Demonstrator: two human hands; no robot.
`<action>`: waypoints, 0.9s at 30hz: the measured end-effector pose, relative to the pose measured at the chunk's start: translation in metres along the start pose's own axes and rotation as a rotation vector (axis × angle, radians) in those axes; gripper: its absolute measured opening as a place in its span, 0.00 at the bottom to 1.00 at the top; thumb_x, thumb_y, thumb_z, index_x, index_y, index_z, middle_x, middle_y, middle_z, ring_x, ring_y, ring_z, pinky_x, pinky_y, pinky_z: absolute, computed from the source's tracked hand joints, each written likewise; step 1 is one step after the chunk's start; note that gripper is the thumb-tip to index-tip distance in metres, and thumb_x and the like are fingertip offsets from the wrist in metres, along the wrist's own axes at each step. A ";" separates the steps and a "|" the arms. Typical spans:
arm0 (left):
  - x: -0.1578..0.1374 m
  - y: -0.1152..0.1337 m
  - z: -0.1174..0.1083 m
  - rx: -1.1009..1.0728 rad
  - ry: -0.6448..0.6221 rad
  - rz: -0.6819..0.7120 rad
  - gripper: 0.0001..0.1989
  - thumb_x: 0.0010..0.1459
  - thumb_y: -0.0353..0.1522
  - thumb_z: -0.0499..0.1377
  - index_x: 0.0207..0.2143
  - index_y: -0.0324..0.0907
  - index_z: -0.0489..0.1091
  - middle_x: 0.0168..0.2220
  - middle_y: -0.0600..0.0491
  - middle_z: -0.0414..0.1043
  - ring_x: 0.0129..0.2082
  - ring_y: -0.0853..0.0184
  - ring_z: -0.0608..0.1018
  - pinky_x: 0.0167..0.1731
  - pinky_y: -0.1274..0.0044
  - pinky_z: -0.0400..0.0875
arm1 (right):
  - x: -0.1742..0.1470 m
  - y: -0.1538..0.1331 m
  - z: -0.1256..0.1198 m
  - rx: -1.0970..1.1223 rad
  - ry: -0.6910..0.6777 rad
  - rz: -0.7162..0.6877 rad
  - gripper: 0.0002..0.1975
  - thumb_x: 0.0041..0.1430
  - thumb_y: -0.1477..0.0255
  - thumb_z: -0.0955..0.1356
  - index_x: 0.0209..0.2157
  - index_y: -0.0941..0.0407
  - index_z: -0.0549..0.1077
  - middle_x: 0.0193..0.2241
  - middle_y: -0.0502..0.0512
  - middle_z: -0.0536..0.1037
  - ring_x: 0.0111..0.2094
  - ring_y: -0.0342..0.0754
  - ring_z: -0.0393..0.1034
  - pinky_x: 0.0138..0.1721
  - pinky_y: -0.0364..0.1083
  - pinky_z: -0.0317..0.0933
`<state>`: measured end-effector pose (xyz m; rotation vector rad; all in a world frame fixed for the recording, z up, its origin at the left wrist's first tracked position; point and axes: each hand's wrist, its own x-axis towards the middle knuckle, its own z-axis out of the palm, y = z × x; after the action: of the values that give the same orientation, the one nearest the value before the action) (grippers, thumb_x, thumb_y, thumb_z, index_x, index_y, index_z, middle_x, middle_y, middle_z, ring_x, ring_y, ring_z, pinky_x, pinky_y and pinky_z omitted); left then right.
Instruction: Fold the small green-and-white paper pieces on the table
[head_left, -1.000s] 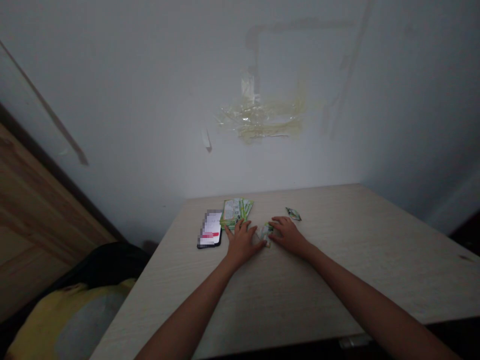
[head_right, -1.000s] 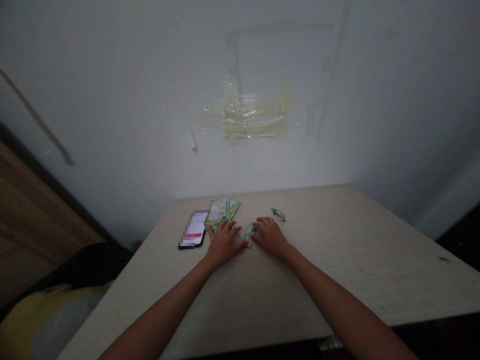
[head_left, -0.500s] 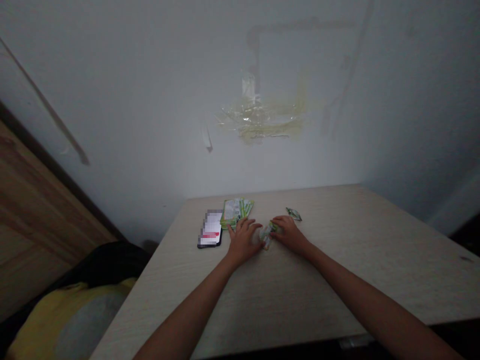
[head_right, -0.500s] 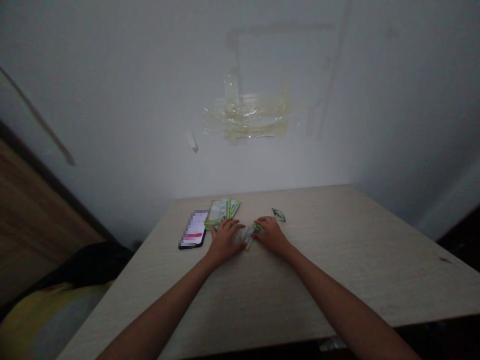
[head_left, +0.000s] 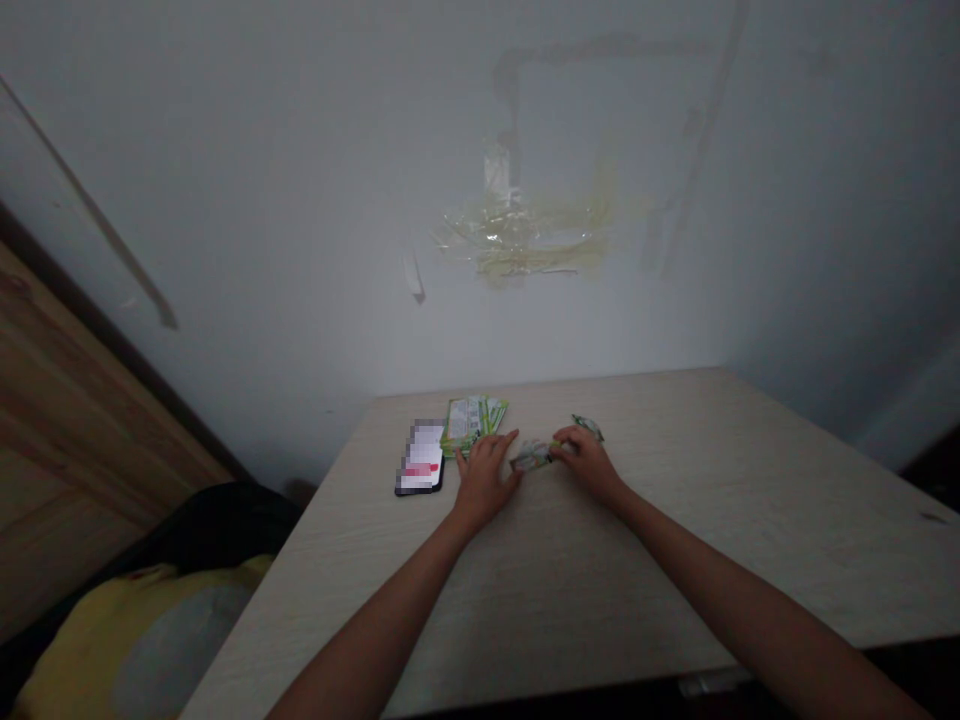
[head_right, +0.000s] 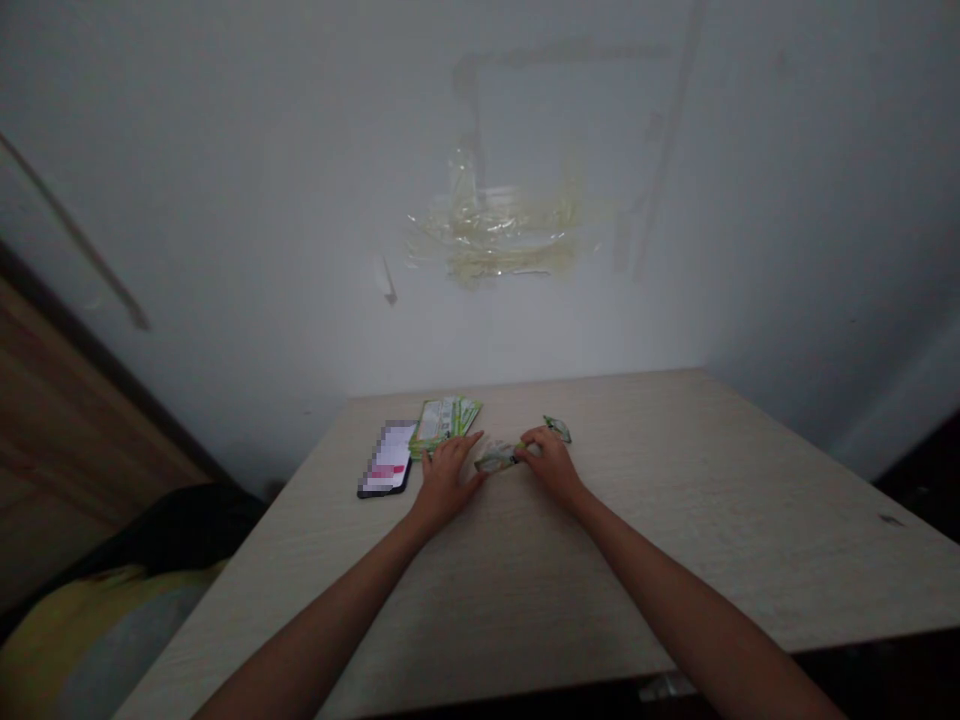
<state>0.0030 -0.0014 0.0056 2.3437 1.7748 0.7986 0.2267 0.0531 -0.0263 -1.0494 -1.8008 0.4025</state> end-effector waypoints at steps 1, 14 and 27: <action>0.000 -0.001 0.001 0.005 0.001 -0.015 0.32 0.58 0.39 0.57 0.64 0.56 0.52 0.60 0.49 0.61 0.62 0.55 0.60 0.61 0.47 0.40 | 0.001 -0.001 -0.001 -0.003 0.023 0.007 0.08 0.56 0.65 0.68 0.30 0.55 0.72 0.35 0.56 0.75 0.41 0.52 0.69 0.47 0.54 0.62; 0.003 -0.002 0.001 0.010 0.010 -0.031 0.22 0.62 0.37 0.53 0.59 0.51 0.60 0.58 0.50 0.65 0.60 0.58 0.62 0.61 0.48 0.43 | -0.003 -0.020 -0.005 -0.134 -0.080 -0.185 0.02 0.58 0.73 0.67 0.31 0.56 0.71 0.38 0.59 0.76 0.43 0.52 0.68 0.48 0.53 0.62; -0.001 -0.003 0.003 0.079 -0.075 0.037 0.16 0.63 0.42 0.52 0.52 0.61 0.68 0.57 0.56 0.69 0.63 0.51 0.57 0.57 0.40 0.31 | -0.004 -0.015 -0.001 -0.254 -0.270 -0.244 0.08 0.55 0.65 0.72 0.36 0.53 0.79 0.39 0.57 0.79 0.43 0.51 0.72 0.48 0.52 0.62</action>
<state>0.0021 -0.0011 0.0015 2.4282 1.7691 0.6468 0.2212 0.0411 -0.0174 -0.9645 -2.2382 0.1742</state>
